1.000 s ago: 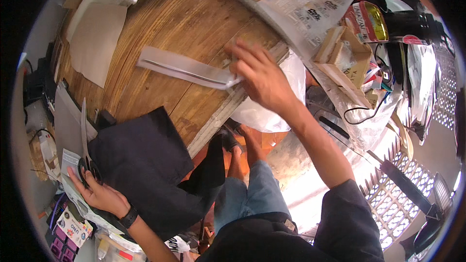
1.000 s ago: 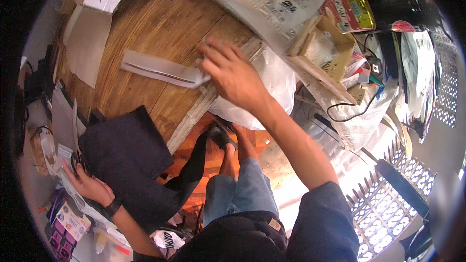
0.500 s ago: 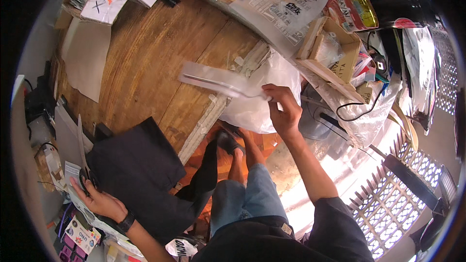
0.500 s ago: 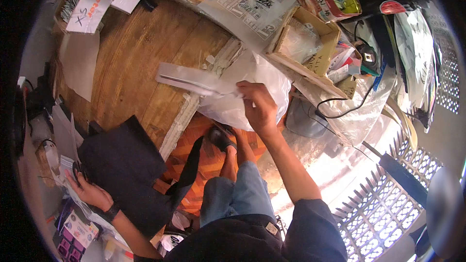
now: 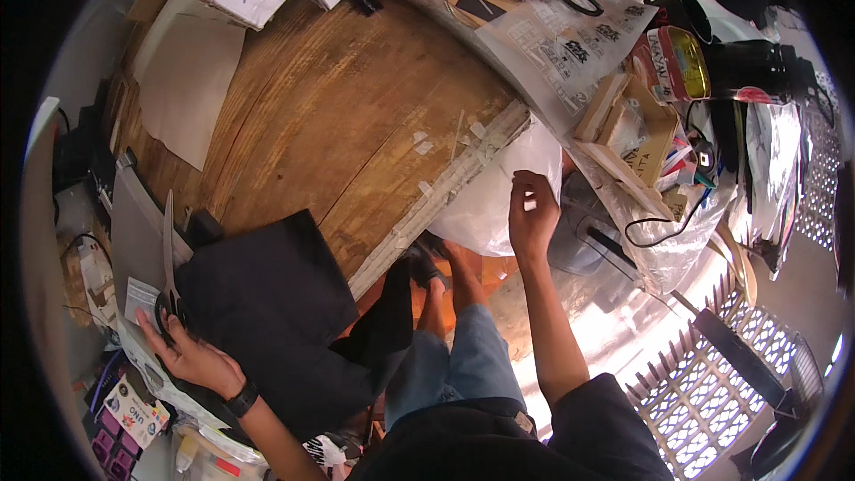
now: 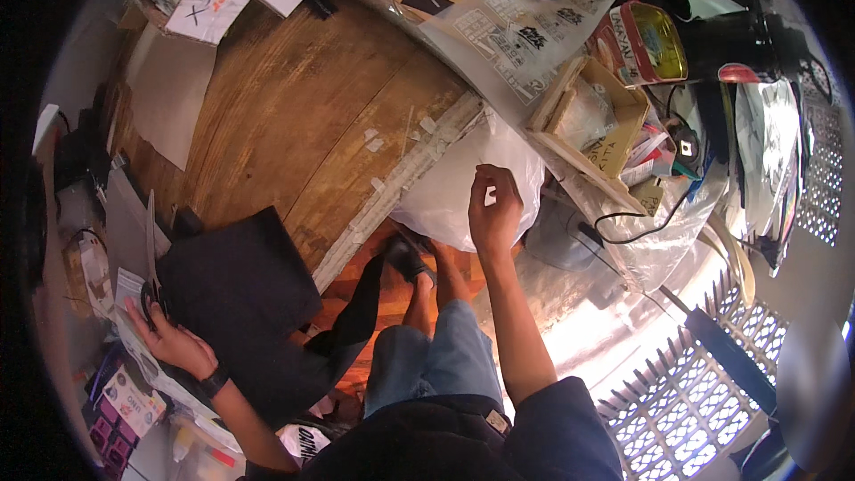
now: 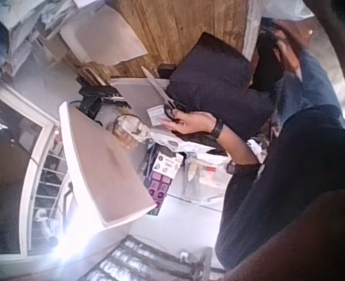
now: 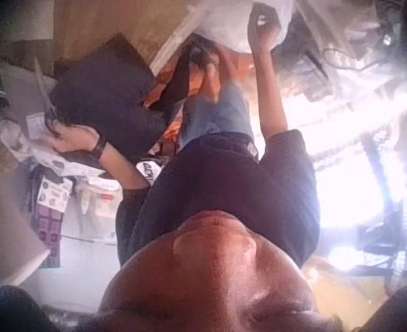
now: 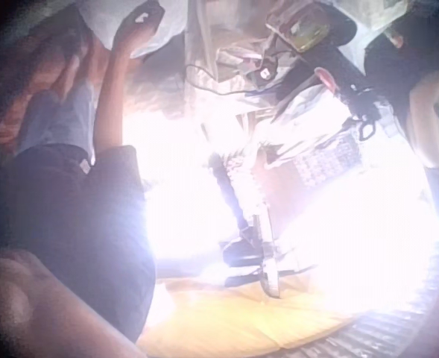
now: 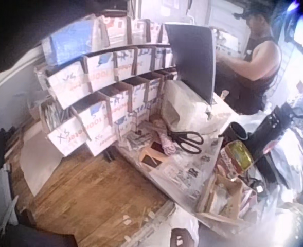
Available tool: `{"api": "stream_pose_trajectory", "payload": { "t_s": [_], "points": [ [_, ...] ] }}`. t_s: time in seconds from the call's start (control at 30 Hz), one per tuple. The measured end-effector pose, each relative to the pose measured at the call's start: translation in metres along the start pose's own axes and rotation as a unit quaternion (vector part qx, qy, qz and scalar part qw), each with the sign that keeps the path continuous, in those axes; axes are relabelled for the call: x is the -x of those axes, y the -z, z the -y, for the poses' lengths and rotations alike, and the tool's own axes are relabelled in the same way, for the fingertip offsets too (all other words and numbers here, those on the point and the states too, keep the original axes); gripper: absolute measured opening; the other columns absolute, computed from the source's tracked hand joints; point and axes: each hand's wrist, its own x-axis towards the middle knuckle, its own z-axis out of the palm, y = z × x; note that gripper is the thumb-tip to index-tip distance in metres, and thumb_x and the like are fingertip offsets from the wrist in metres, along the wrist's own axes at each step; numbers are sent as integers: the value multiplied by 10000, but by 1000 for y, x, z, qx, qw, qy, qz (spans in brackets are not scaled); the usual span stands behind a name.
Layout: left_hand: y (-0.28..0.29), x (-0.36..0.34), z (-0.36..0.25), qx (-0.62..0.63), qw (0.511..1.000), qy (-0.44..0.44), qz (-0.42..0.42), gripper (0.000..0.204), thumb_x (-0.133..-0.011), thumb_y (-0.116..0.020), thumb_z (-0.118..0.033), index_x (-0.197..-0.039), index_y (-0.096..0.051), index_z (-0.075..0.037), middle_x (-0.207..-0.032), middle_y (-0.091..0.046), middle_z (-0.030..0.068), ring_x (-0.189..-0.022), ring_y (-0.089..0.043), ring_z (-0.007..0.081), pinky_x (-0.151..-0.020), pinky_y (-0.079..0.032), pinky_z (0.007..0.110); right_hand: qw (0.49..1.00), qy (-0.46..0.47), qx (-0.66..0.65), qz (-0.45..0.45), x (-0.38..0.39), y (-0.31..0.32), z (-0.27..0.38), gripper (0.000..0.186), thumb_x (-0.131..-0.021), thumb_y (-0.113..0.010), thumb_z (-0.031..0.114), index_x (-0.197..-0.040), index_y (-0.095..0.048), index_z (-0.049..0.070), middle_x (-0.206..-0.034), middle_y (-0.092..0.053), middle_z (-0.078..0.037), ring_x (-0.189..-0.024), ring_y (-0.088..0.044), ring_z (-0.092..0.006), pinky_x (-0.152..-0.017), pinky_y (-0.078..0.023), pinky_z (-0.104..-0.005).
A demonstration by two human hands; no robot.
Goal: The person picks up a printed garment from a station, carries a translucent stencil to a workspace, and positions a black shirt onto a heat press before cutting a small tag with scissors.
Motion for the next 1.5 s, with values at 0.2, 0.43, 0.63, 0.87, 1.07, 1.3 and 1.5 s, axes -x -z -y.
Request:
{"api": "stream_pose_trajectory", "payload": {
  "t_s": [0.2, 0.43, 0.63, 0.87, 1.07, 1.3, 1.5],
  "points": [
    [-5, -2, -1, -20, 1000, -10, 9, 449, -948, -498, -56, -1392, -451, -14, -1385, -466, 163, -1172, -534, 237, -1009, -400, 321, 957, 274, 90, 24, -38, -4, 100, 190, -758, -717, 54, -942, -671, 67, -896, -590, -87, -848, -569, -288, -749, -462, -381],
    [-1, -4, 4, 63, 998, 16, -17, 485, -911, -549, -7, -1387, -462, -30, -1303, -504, 106, -1033, -531, 164, -927, -423, 299, 958, 283, 42, -20, -19, -7, 90, 117, -753, -697, -13, -845, -639, 31, -870, -586, -120, -804, -570, -289, -739, -461, -357],
    [-8, -11, -2, 50, 998, -29, -9, 533, -867, -493, 103, -1388, -433, 11, -1331, -403, 119, -1016, -546, 203, -898, -443, 311, 982, 80, 140, 101, 60, 15, -25, 321, -840, -562, -46, -1156, -603, 0, -1059, -629, -225, -990, -627, -360, -848, -504, -375],
    [1, -7, -12, -12, 1000, -20, -13, 564, -835, -493, 74, -1391, -431, 6, -1313, -414, 152, -955, -572, 213, -813, -476, 311, 917, 174, -34, 357, 34, -12, 185, 249, -843, -545, -57, -1068, -636, 0, -947, -646, -176, -876, -648, -324, -757, -513, -353],
    [-1, -9, -16, -43, 999, -18, -10, 565, -846, -507, 59, -1402, -422, 4, -1335, -406, 147, -961, -571, 224, -820, -470, 328, 880, 460, 98, 71, -79, -259, 307, 316, -833, -526, 74, -1138, -596, 29, -1210, -569, -165, -1137, -533, -362, -926, -458, -457],
    [4, -11, -8, -32, 999, 3, -23, 574, -838, -501, 56, -1405, -425, -1, -1329, -401, 135, -930, -576, 208, -789, -478, 307, 881, 349, 309, 81, -123, -323, 304, 300, -879, -515, 131, -1156, -579, 34, -1139, -596, -191, -1008, -605, -364, -785, -526, -463],
    [-1, -14, -17, -14, 1000, 5, -12, 553, -845, -524, 37, -1391, -440, 6, -1339, -393, 160, -958, -583, 227, -832, -476, 327, 935, 345, 78, 41, -98, -267, 249, 153, -959, -467, 185, -972, -523, 42, -925, -624, -226, -722, -643, -356, -657, -510, -469]
  ]
}}
